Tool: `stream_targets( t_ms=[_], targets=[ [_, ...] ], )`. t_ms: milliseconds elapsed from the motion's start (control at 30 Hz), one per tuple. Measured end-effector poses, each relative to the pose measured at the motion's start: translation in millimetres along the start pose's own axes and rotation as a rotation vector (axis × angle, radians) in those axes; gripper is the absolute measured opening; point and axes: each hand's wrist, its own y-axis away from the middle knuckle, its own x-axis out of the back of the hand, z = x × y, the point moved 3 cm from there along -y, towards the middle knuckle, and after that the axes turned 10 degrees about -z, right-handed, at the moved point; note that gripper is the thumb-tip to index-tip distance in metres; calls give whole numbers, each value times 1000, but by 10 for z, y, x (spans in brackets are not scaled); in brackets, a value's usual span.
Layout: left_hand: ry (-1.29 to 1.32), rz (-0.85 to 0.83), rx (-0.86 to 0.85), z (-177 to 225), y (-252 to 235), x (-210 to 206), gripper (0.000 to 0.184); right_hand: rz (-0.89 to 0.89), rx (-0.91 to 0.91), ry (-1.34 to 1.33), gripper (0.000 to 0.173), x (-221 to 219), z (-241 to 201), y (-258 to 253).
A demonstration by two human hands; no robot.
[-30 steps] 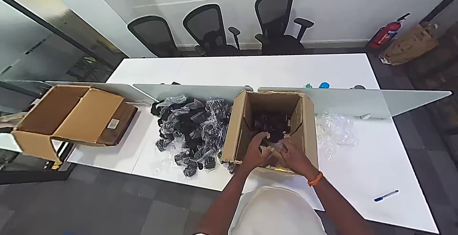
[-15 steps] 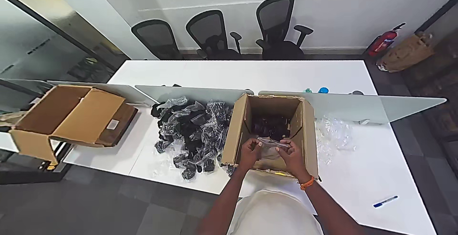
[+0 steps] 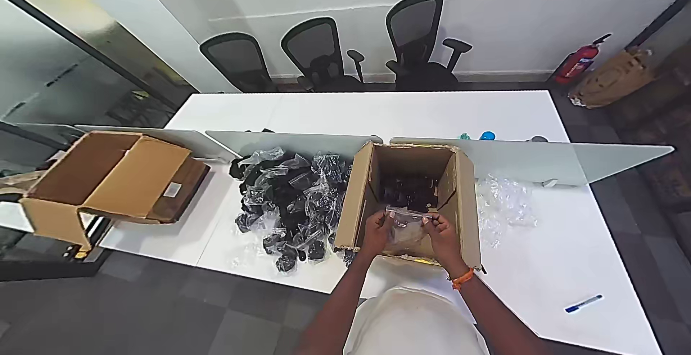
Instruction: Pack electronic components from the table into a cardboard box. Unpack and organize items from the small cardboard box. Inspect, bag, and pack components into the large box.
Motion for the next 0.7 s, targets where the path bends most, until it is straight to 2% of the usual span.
stream_targets(
  t_ms=[167,200,300,367,433,567,700],
  targets=[
    [-14,19,36,-20,-13,-32,15,144,-2,-6,17,102,17,-51],
    [-61,28,26,-26,-21,-45,19,163,13,27,17,117,10,-64],
    [-304,23,-13,-9,-39,-67,66,151,95,156,15,126,40,-95],
    [-409,6,-39,-15,-28,-98,78,88,114,276,15,86,58,-96],
    [-485,-55,-47,-16,2,-137,68,3,103,370,16,32,69,-92],
    [-531,-146,-58,-50,37,-171,31,-104,87,428,17,-42,37,-83],
    [-435,-179,-68,-40,43,-154,21,-136,78,388,16,-56,39,-71]
  ],
)
